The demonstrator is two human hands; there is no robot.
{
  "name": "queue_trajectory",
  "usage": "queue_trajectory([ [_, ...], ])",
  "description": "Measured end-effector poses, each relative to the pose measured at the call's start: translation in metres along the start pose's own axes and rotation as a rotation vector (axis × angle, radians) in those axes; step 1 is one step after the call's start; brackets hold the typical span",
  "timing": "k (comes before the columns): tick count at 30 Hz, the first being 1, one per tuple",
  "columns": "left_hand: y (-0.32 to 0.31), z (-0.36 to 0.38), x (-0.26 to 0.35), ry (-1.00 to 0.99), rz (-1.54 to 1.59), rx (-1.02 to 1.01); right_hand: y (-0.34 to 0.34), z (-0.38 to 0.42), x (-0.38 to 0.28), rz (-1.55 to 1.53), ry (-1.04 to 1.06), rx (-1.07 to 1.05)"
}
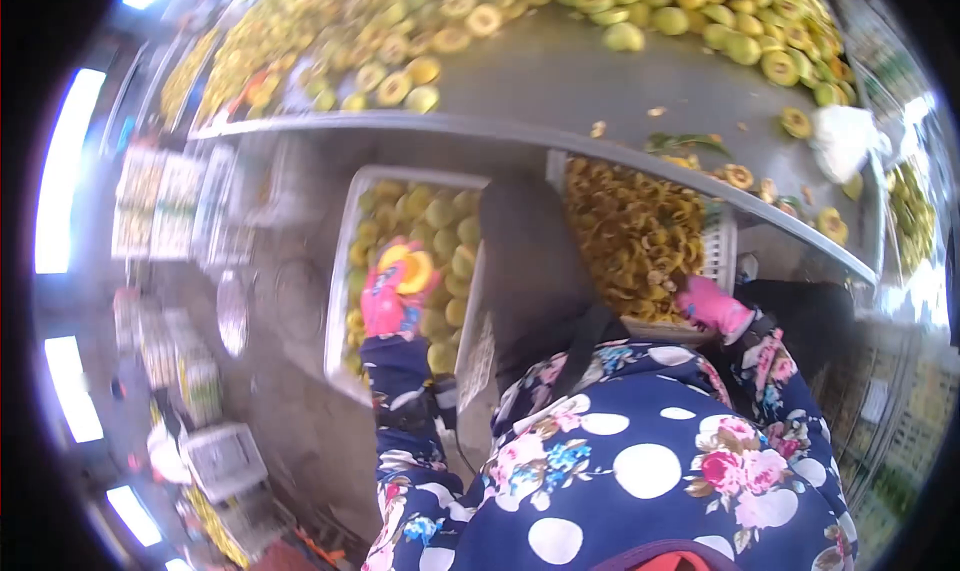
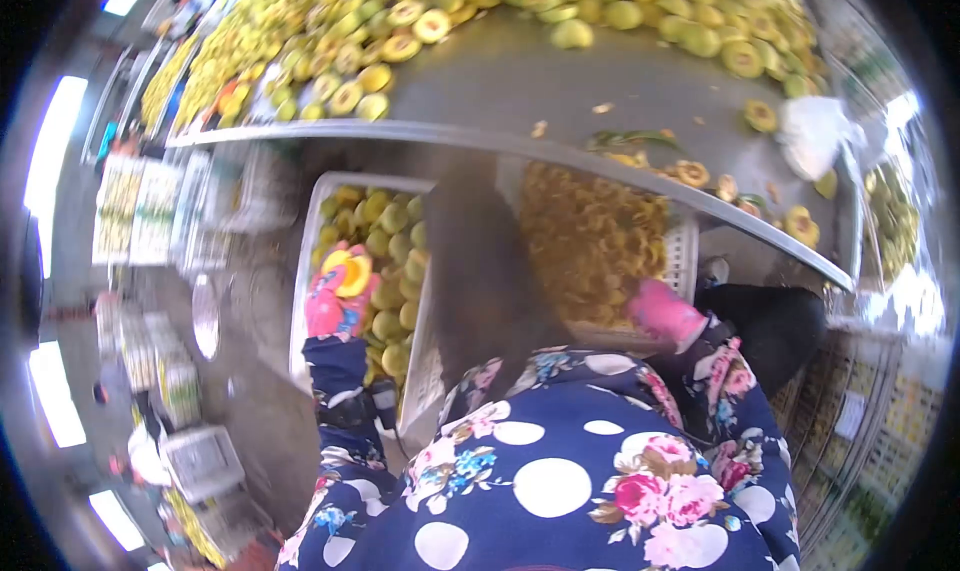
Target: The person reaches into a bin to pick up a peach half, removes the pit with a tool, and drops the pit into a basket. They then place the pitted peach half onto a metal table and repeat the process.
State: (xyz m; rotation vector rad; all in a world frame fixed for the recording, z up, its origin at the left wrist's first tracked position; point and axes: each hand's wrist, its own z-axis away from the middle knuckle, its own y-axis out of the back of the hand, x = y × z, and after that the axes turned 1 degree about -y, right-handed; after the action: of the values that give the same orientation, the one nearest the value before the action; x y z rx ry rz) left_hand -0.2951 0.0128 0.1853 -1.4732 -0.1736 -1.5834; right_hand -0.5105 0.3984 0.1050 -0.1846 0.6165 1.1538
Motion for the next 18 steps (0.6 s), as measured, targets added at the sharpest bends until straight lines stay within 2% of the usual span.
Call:
queue_trajectory([
  [1, 0.031, 0.014, 0.012, -0.136, -0.152, 0.208, 0.0, -0.015, 0.019, -0.112, -0.026, 0.008],
  [2, 0.058, 0.027, 0.025, -0.192, -0.248, 0.395, -0.001, -0.03, 0.038, -0.225, -0.051, 0.024],
  [3, 0.108, 0.039, 0.031, -0.208, -0.308, 0.486, -0.005, -0.025, 0.032, -0.226, -0.036, -0.004],
  [5, 0.169, 0.075, 0.038, -0.226, -0.299, 0.706, -0.008, -0.001, 0.012, -0.234, -0.014, -0.054],
  [8, 0.215, 0.12, 0.007, -0.094, -0.194, 0.935, -0.001, -0.004, 0.019, -0.198, -0.085, 0.036],
  [11, 0.243, 0.15, -0.026, -0.07, -0.234, 1.015, -0.007, -0.006, 0.018, -0.164, -0.07, 0.028],
  [14, 0.273, 0.143, -0.078, -0.229, -0.575, 0.937, -0.005, -0.009, 0.026, -0.151, -0.081, 0.041],
  [15, 0.272, 0.138, -0.091, -0.323, -0.603, 0.908, -0.006, -0.007, 0.022, -0.143, -0.104, 0.06],
  [18, 0.234, 0.133, -0.115, 0.146, -1.753, 0.951, -0.003, -0.017, 0.039, -0.274, -0.146, 0.023],
])
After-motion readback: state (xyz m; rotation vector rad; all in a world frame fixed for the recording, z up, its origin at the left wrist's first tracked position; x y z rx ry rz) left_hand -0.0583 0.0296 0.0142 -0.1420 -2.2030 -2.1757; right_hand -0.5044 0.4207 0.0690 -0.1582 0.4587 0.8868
